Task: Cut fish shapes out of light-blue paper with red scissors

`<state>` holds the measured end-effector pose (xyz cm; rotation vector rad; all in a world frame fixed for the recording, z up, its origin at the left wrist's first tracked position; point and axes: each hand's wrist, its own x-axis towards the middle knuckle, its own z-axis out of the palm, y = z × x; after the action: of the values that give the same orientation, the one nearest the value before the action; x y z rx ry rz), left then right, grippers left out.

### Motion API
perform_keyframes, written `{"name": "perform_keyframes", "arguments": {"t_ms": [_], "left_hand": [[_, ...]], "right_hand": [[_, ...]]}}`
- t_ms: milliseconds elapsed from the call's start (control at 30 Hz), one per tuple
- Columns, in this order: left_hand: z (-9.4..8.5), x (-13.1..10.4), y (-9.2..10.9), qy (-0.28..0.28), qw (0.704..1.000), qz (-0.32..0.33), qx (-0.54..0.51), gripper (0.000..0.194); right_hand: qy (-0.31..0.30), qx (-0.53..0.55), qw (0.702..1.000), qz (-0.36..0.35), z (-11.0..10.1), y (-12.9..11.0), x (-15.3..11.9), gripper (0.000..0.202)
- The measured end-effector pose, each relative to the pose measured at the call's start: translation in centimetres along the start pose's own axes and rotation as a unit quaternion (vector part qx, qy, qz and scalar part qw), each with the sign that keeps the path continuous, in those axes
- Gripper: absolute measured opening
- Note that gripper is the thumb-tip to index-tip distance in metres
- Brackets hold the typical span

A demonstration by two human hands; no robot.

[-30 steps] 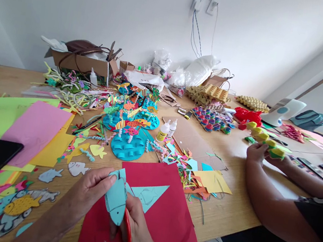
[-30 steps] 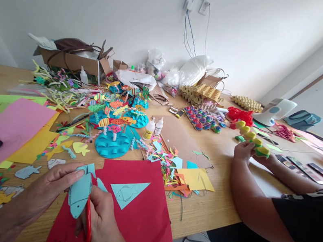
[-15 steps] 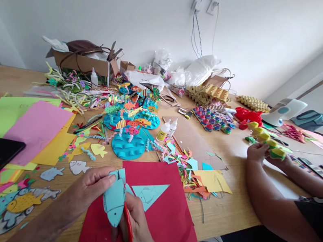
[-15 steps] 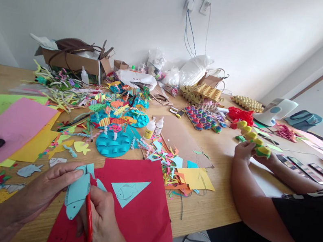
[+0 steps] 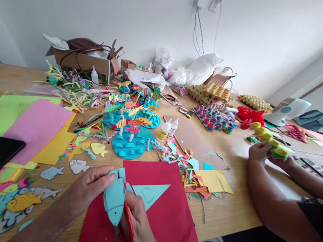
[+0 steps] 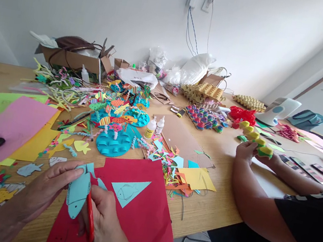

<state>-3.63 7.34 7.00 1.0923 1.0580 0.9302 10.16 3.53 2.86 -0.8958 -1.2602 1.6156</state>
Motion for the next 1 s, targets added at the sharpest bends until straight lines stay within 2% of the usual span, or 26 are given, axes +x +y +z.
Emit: {"name": "perform_keyframes", "arguments": {"t_ms": [167, 367, 567, 800, 1000], "left_hand": [[-0.2, 0.1, 0.4, 0.001, 1.000, -0.020, -0.001, 0.025], [-1.5, 0.5, 0.1, -0.010, 0.999, -0.026, 0.032, 0.023], [-2.4, 0.8, 0.1, -0.009, 0.998, -0.046, 0.042, 0.016], [-2.9, 1.0, 0.4, -0.092, 0.993, -0.067, 0.023, 0.018], [-2.9, 1.0, 0.6, -0.083, 0.992, -0.096, 0.008, 0.020]], "right_hand": [[0.005, -0.021, 1.000, 0.020, -0.1, 0.2, -0.2, 0.053], [-0.007, -0.052, 0.998, 0.027, -0.2, -0.4, -0.2, 0.052], [-0.022, -0.049, 0.998, 0.024, -0.3, 0.4, -0.4, 0.053], [-0.041, -0.054, 0.997, 0.023, -0.5, 0.5, -0.5, 0.055], [-0.046, -0.047, 0.998, 0.019, -0.5, 0.2, -0.6, 0.057]]}}
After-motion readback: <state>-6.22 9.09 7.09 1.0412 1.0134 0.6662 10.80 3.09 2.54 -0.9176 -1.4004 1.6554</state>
